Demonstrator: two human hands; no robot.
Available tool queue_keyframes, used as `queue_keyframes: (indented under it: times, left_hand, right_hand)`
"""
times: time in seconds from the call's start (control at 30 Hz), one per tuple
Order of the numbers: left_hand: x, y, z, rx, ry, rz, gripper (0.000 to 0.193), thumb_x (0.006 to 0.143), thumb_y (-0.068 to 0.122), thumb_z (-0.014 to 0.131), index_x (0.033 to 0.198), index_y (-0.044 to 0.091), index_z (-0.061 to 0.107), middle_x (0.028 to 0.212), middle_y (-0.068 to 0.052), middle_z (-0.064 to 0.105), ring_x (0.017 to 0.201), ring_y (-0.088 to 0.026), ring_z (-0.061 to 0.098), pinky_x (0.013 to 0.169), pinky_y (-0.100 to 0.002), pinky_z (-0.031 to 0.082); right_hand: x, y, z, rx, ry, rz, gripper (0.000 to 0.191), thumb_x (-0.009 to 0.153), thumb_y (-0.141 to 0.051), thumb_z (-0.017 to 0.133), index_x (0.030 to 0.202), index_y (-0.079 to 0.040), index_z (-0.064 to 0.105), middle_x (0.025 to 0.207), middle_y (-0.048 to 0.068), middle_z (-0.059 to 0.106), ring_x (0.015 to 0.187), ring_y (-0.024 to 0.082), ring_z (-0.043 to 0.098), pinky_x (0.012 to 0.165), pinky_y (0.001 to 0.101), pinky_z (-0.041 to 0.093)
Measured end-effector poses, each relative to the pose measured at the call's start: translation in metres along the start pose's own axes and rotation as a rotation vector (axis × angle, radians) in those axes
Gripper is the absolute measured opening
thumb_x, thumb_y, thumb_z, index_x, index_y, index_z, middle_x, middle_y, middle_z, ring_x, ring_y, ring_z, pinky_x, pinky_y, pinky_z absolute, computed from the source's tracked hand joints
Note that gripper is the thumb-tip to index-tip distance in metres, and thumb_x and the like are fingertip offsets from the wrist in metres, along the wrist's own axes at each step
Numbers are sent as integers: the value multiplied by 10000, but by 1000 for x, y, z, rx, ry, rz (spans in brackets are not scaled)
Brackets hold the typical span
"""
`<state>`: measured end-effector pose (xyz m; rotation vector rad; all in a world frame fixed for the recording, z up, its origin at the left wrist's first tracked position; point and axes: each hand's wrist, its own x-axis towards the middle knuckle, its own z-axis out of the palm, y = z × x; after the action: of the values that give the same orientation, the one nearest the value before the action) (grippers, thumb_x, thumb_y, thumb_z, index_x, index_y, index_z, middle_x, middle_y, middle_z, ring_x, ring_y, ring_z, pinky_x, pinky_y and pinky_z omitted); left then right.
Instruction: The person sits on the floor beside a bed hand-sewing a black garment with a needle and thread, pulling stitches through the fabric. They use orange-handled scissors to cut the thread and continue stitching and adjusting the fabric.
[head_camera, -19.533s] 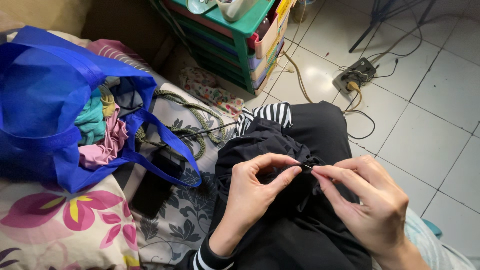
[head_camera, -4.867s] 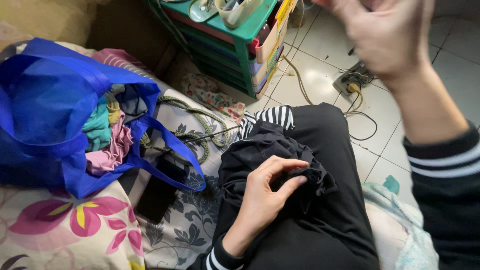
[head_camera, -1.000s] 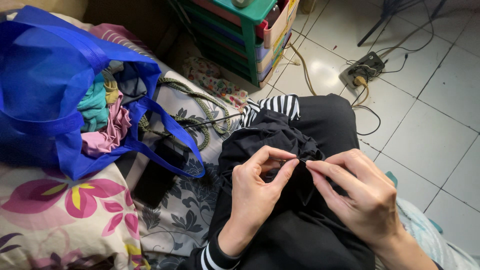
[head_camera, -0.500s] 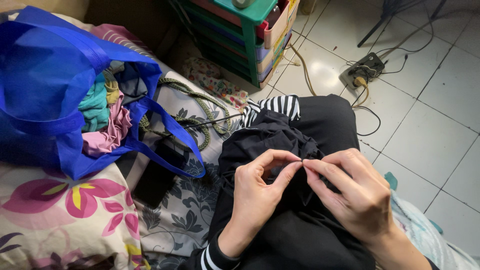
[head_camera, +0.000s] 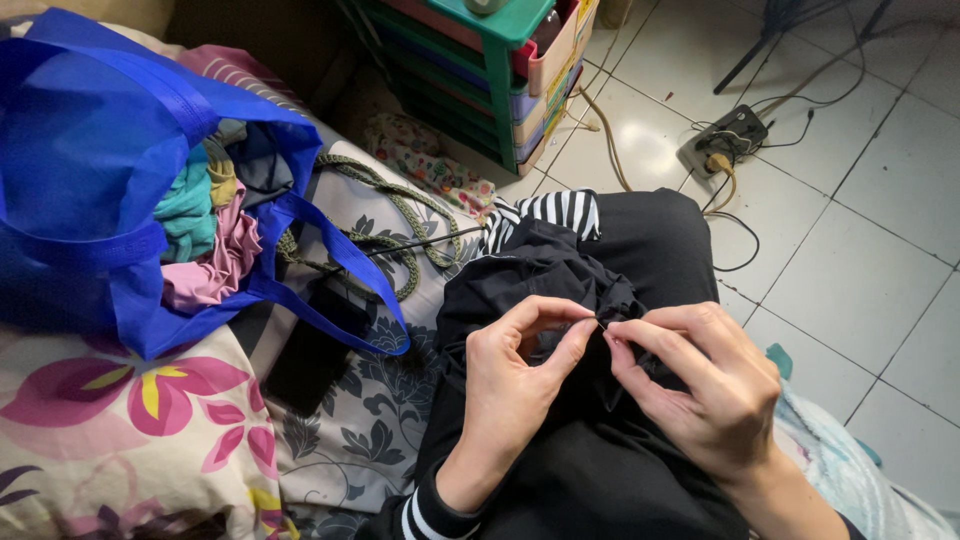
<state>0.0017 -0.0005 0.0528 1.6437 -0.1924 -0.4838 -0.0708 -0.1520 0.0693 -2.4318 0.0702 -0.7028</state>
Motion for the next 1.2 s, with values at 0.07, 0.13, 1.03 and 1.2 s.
queue_keyframes:
  times: [0.07,0.13,1.03,1.2]
  left_hand:
    - [1,1,0,7,7,-26,133,890,99,763,1001,25,771,902,-33,809,813,-44,726,726,-203,546]
    - [1,1,1,19,12,-51,135,884,100,766,997,28,777,892,-33,812,786,-51,717,696,-211,537]
    - [2,-13,7,-85,54,-66,61,851,68,795,891,45,755,704,96,610,622,26,441,555,-176,355]
    - [0,-12,6,-67,39,-71,63,848,81,794,877,53,746,669,103,570,610,26,430,547,-183,345]
  right_hand:
    - [0,-1,0,29,-4,21,213,751,-29,865,932,-40,753,883,68,692,758,185,679,668,290,536]
    - [0,-1,-1,52,-14,34,216,748,-33,871,931,-38,754,878,62,699,749,176,679,662,284,535]
    - [-1,-1,1,-68,-55,-100,215,730,13,841,918,-18,742,876,78,670,759,231,676,655,335,540]
    - [-3,2,4,-57,-8,-57,223,739,24,836,911,-26,704,870,81,674,769,233,684,685,331,548]
